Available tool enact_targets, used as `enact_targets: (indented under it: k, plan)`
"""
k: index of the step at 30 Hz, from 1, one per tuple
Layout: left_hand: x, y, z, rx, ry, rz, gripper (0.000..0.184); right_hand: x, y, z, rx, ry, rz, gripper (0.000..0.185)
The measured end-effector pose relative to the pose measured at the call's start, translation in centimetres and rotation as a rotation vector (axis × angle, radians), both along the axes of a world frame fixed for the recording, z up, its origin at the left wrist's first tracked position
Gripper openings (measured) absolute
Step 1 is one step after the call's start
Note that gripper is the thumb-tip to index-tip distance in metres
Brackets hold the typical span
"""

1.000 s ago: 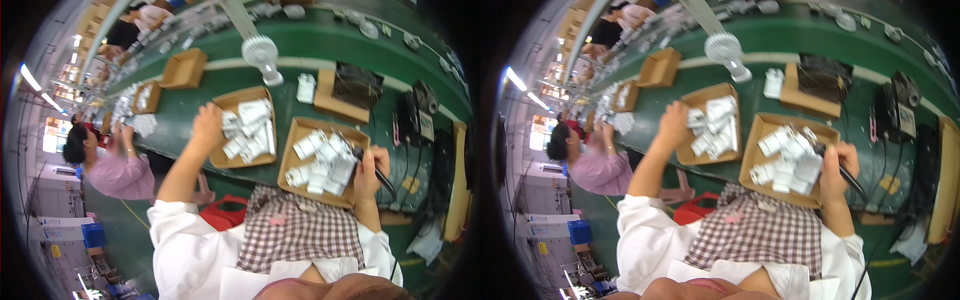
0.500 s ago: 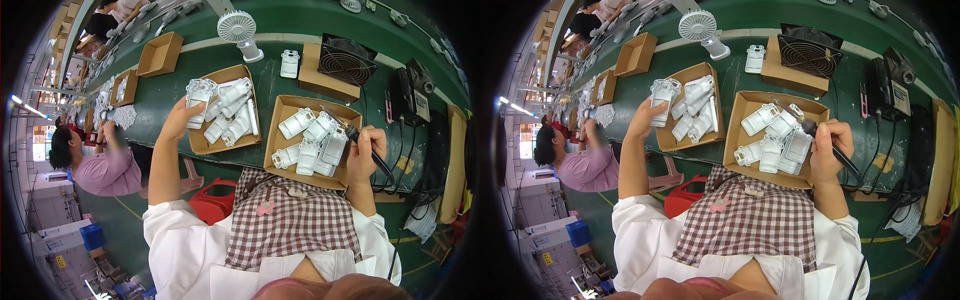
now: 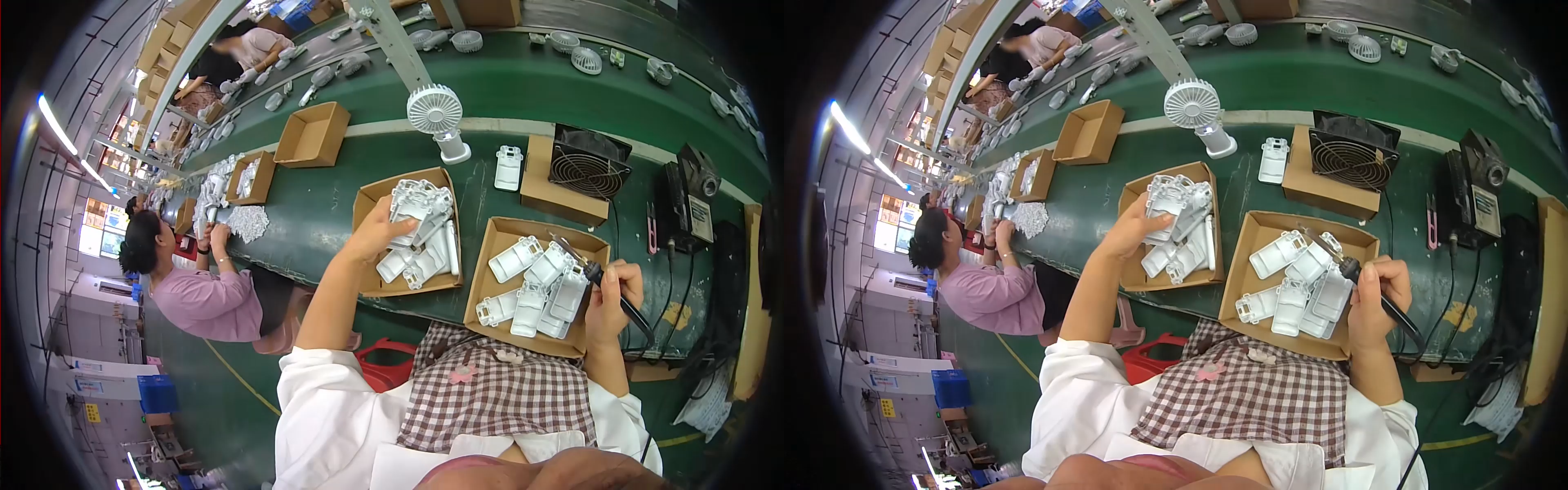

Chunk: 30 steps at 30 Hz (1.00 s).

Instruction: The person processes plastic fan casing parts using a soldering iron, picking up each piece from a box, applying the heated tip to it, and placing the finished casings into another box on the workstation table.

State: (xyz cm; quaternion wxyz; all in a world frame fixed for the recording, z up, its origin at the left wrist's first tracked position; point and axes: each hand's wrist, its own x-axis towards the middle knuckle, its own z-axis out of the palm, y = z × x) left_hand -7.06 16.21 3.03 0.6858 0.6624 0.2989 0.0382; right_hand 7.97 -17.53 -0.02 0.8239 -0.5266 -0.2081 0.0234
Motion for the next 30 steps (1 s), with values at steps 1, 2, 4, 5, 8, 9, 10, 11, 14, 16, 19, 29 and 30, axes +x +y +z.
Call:
enact_targets:
  k: [1, 2, 4, 5, 8, 9, 10, 11, 14, 16, 19, 29, 30]
  plan:
    - [0.2, 0.4, -0.8, 0.115, 0.012, -0.024, 0.051, 0.0, 0.0, 0.0, -0.003, 0.005, -0.003, 0.013]
    - [0.4, 0.7, -1.3, 0.229, 0.024, -0.048, 0.052, 0.0, 0.0, 0.0, 0.002, 0.001, -0.003, 0.013]
    - [0.6, 1.5, -2.3, 0.366, 0.011, -0.159, 0.058, 0.0, 0.0, 0.1, -0.008, 0.020, 0.000, 0.013]
    - [0.7, 1.8, -2.9, 0.472, -0.002, -0.200, 0.060, 0.0, 0.0, 0.0, -0.003, 0.017, 0.000, 0.013]
    - [0.5, 1.2, -2.4, 0.756, 0.099, -0.280, 0.062, 0.0, 0.0, 0.0, 0.017, 0.012, -0.001, 0.014]
    - [0.4, 1.1, -2.4, 0.822, 0.123, -0.300, 0.064, 0.0, 0.0, 0.1, 0.012, 0.015, -0.006, 0.014]
    - [0.3, 0.7, -2.3, 0.823, 0.124, -0.299, 0.064, 0.0, 0.1, 0.1, 0.006, 0.018, -0.010, 0.014]
    - [0.3, 0.3, -2.1, 0.888, 0.143, -0.296, 0.064, 0.0, 0.1, 0.1, 0.006, 0.019, -0.009, 0.014]
    - [0.2, -0.6, -1.4, 1.006, 0.177, -0.332, 0.062, -0.1, 0.0, 0.1, 0.004, 0.022, -0.006, 0.015]
    - [0.2, -1.2, -1.1, 1.101, 0.223, -0.340, 0.057, -0.1, 0.0, 0.1, -0.004, 0.011, 0.011, 0.014]
    - [0.2, -1.2, -1.0, 1.027, 0.230, -0.331, 0.056, -0.1, 0.0, 0.0, -0.005, 0.017, 0.000, 0.013]
    - [0.2, -1.6, -2.0, 0.821, 0.160, -0.208, 0.086, 0.1, -0.1, -0.4, -0.035, -0.014, -0.031, 0.016]
    - [0.2, -1.5, -2.1, 0.767, 0.188, -0.198, 0.084, 0.1, -0.2, -0.6, -0.033, -0.019, -0.032, 0.016]
